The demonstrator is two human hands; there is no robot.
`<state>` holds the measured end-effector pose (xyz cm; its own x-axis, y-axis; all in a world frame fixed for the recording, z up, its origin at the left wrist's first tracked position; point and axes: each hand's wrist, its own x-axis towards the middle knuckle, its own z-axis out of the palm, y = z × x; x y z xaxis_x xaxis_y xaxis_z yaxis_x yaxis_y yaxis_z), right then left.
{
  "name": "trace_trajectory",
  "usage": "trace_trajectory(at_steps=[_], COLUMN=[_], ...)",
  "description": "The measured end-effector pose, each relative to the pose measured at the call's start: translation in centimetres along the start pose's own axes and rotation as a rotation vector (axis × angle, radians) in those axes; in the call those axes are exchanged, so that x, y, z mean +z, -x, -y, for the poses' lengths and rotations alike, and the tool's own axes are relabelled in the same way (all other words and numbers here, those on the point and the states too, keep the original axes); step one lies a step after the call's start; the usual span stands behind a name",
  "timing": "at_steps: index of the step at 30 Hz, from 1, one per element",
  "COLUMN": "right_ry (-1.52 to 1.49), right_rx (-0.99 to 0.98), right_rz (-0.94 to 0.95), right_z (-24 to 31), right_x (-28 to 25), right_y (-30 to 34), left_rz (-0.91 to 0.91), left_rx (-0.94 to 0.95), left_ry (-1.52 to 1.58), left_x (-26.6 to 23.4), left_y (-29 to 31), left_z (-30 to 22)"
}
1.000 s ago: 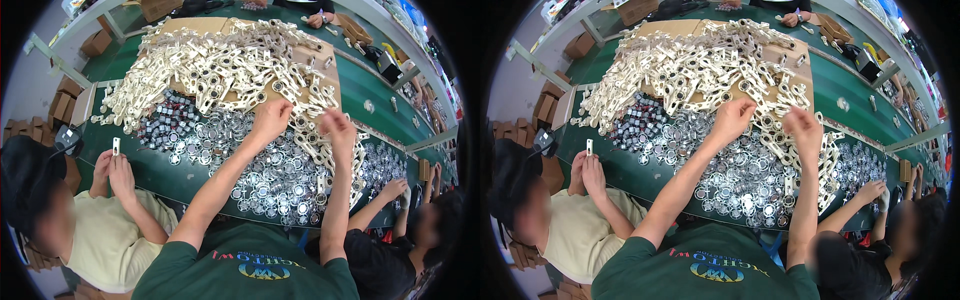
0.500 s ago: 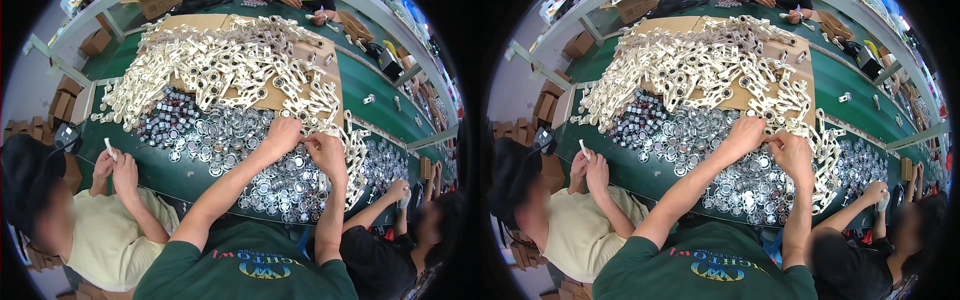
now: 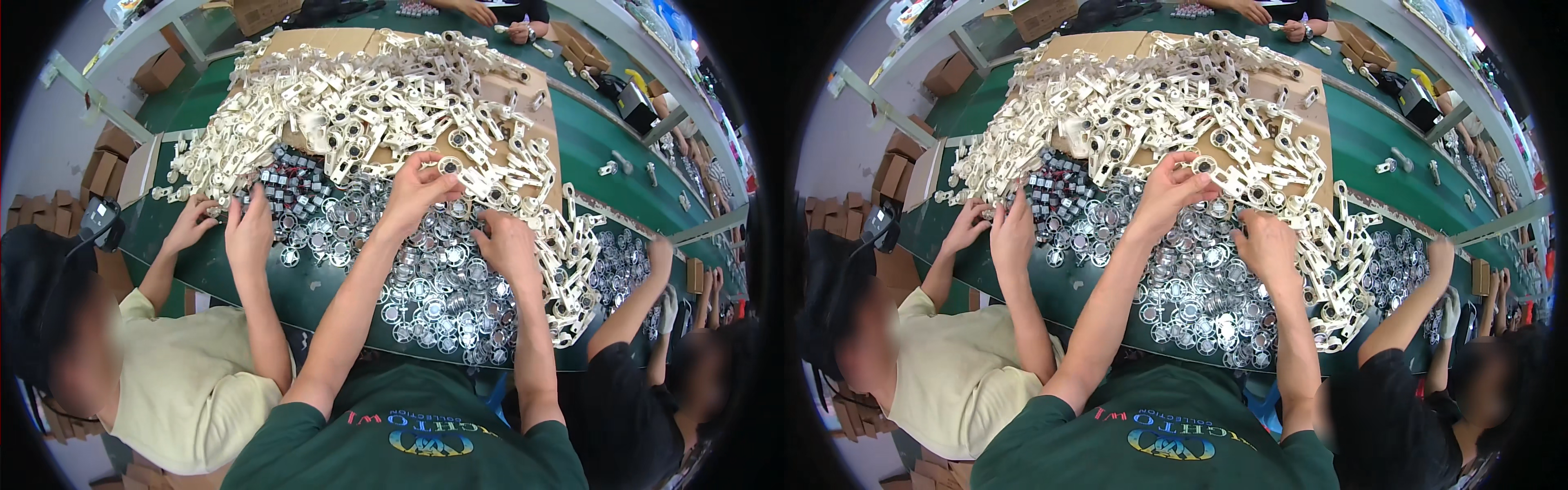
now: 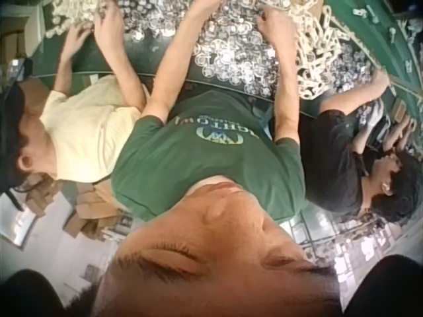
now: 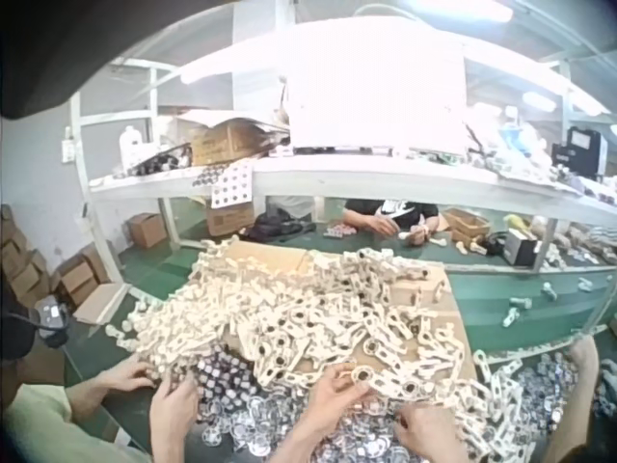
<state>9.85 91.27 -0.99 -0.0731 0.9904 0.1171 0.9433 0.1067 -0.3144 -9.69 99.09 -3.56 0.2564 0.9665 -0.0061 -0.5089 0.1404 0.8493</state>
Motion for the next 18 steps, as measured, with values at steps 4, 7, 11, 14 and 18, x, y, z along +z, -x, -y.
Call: trace_trajectory(at_steps=[4, 7, 11, 14, 18], right_ry=[-0.261, -0.45, -0.837, -0.882, -1.192], right_rx=[-0.013, 0.148, 0.129, 0.088, 0.136], right_rz=[0.003, 0.011, 0.158, 0.111, -0.754], right_z=[-1.0, -1.8, -3.4, -5.5, -6.2], right_x=[0.6, -1.8, -2.1, -1.8, -2.0], right_y=[-0.7, -0.8, -1.5, -2.1, -4.1], left_rz=[-0.018, -0.008, -0.055, -0.003, 0.036], left_rx=[0.003, 0.005, -0.021, -0.032, -0.065], left_ry=[0.048, 0.085, 0.03, -0.051, -0.051], left_x=[-1.1, -0.9, -0.7, -0.8, 0.4], left_y=[0.5, 0.9, 0.7, 0.7, 1.2], left_z=[0.2, 0.0, 0.8, 1.2, 1.6])
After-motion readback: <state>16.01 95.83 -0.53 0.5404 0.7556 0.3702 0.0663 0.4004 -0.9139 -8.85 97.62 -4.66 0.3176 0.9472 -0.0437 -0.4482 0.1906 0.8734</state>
